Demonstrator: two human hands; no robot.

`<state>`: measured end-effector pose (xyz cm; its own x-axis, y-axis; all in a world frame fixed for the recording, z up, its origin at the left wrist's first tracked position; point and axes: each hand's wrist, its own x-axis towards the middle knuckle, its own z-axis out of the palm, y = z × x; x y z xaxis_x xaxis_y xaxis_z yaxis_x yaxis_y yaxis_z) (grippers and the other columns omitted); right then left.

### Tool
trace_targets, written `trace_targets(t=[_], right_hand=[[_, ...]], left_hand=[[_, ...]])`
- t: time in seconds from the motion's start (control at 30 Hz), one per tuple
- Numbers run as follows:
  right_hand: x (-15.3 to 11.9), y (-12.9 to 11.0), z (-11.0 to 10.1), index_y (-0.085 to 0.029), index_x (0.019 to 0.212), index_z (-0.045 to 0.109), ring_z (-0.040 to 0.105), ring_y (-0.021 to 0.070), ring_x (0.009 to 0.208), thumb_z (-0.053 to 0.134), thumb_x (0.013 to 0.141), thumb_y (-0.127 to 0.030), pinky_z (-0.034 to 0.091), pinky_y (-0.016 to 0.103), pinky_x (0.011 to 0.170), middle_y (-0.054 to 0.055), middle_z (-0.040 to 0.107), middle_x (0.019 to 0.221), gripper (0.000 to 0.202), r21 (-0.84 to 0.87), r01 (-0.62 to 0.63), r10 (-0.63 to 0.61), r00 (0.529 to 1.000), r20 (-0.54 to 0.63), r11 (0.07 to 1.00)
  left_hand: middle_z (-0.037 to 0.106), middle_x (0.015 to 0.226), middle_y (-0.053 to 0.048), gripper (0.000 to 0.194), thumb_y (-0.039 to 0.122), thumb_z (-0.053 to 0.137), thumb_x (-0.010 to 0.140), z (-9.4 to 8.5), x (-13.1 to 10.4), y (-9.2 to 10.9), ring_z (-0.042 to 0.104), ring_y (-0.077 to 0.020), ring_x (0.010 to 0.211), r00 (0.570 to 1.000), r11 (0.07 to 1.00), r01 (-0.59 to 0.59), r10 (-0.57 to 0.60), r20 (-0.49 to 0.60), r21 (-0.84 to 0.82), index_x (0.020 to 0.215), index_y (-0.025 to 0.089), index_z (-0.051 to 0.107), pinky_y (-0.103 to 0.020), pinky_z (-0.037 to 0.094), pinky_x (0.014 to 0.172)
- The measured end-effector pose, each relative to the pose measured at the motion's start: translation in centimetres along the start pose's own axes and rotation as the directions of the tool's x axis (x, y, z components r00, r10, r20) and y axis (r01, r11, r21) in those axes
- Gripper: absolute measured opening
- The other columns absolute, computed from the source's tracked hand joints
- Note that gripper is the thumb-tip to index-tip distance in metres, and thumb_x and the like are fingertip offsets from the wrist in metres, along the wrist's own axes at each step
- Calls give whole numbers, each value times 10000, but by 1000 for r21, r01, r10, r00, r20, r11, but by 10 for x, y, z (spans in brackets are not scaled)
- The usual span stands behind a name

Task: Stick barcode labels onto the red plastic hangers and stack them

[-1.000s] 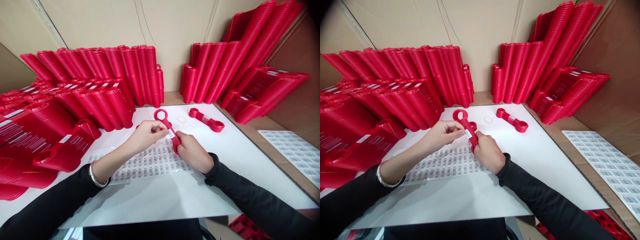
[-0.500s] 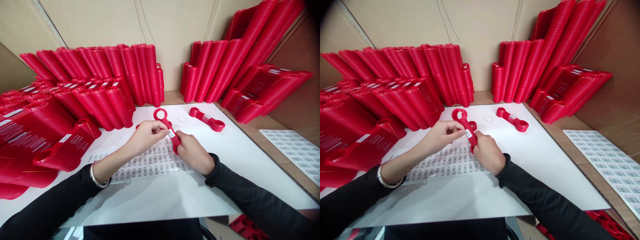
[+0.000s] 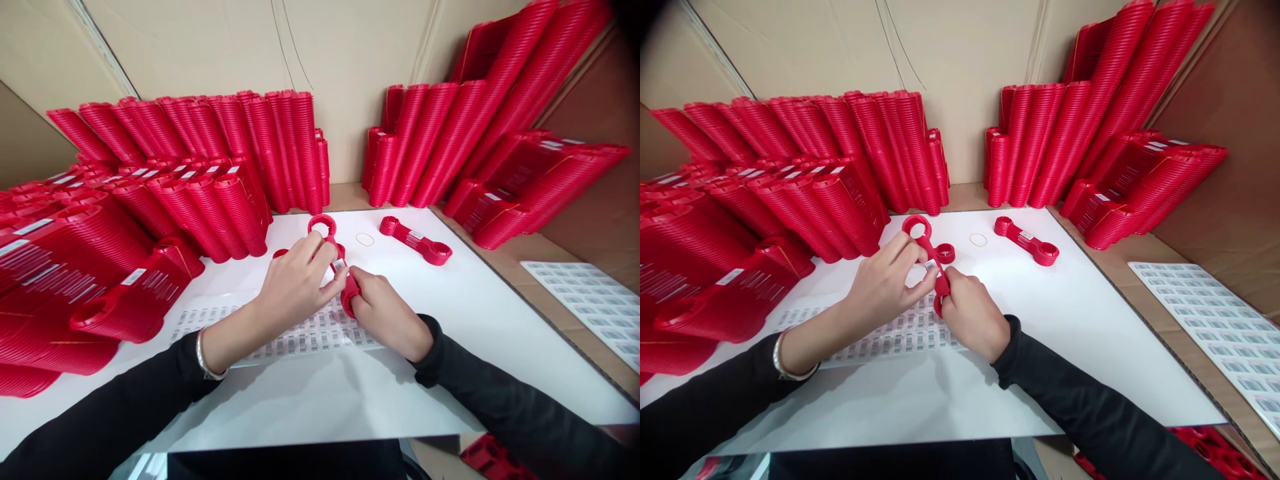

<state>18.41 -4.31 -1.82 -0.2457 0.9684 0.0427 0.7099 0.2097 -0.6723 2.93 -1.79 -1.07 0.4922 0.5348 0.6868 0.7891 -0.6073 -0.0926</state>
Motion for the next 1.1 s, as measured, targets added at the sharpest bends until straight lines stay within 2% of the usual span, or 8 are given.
trace_targets(t=[0.2,0.33,0.53,0.73,0.8,0.93,1.03,1.1], right_hand=[[-2,-4,-2,-206,690,312,388,122,547,349,667,-28,240,247,530,-8,463,613,184,-25,22,-22,1000,18,999],[-4,-5,-2,-204,695,330,403,120,555,347,669,-28,247,243,525,-1,490,639,179,-9,12,-12,999,33,1000],[-2,3,-1,-201,700,365,435,130,569,357,683,-45,272,246,534,10,519,657,158,-25,30,-29,999,34,999],[6,14,-7,-204,728,417,469,141,598,362,643,-40,302,242,538,2,535,677,193,20,36,-36,999,-27,999],[8,18,-11,-202,720,432,479,143,608,357,619,-33,310,242,540,1,537,679,211,31,28,-27,999,-47,999],[10,22,-17,-192,741,469,508,151,652,351,598,-25,326,244,564,16,575,730,250,51,25,-20,996,-84,998],[10,21,-16,-191,717,463,509,154,652,358,623,-33,326,246,575,23,580,717,212,11,18,-17,997,-73,1000],[9,20,-13,-192,694,448,498,152,634,364,633,-37,317,245,572,23,568,688,187,-39,-1,0,999,-36,999]], left_hand=[[507,739,-25,271,427,485,841,-2,10,-12,501,-140,655,996,996,71,-69,-48,44,797,160,479,-242,273,457],[483,866,-33,210,365,520,843,-6,17,-23,485,-121,690,985,967,156,-168,-46,-200,878,164,468,-238,360,554],[426,811,2,102,139,488,816,-9,20,-29,440,-90,643,938,710,290,-344,43,-641,793,189,403,-227,385,567],[468,873,-10,151,72,460,762,-7,20,-33,515,-115,754,946,511,263,-305,114,-818,827,197,406,-249,436,647],[505,872,-11,211,23,419,720,-9,20,-34,531,-125,781,957,554,259,-258,132,-791,843,193,425,-258,437,675],[547,715,-4,153,37,430,684,-14,18,-28,514,-138,695,968,809,199,-76,238,-553,722,170,496,-266,403,641],[549,608,-4,152,164,440,791,-9,12,-18,501,-143,588,920,923,158,-9,392,-351,682,167,546,-269,370,569],[602,671,-27,188,212,426,834,-1,6,-13,545,-164,614,875,952,152,-5,484,-265,760,170,594,-271,375,554]])
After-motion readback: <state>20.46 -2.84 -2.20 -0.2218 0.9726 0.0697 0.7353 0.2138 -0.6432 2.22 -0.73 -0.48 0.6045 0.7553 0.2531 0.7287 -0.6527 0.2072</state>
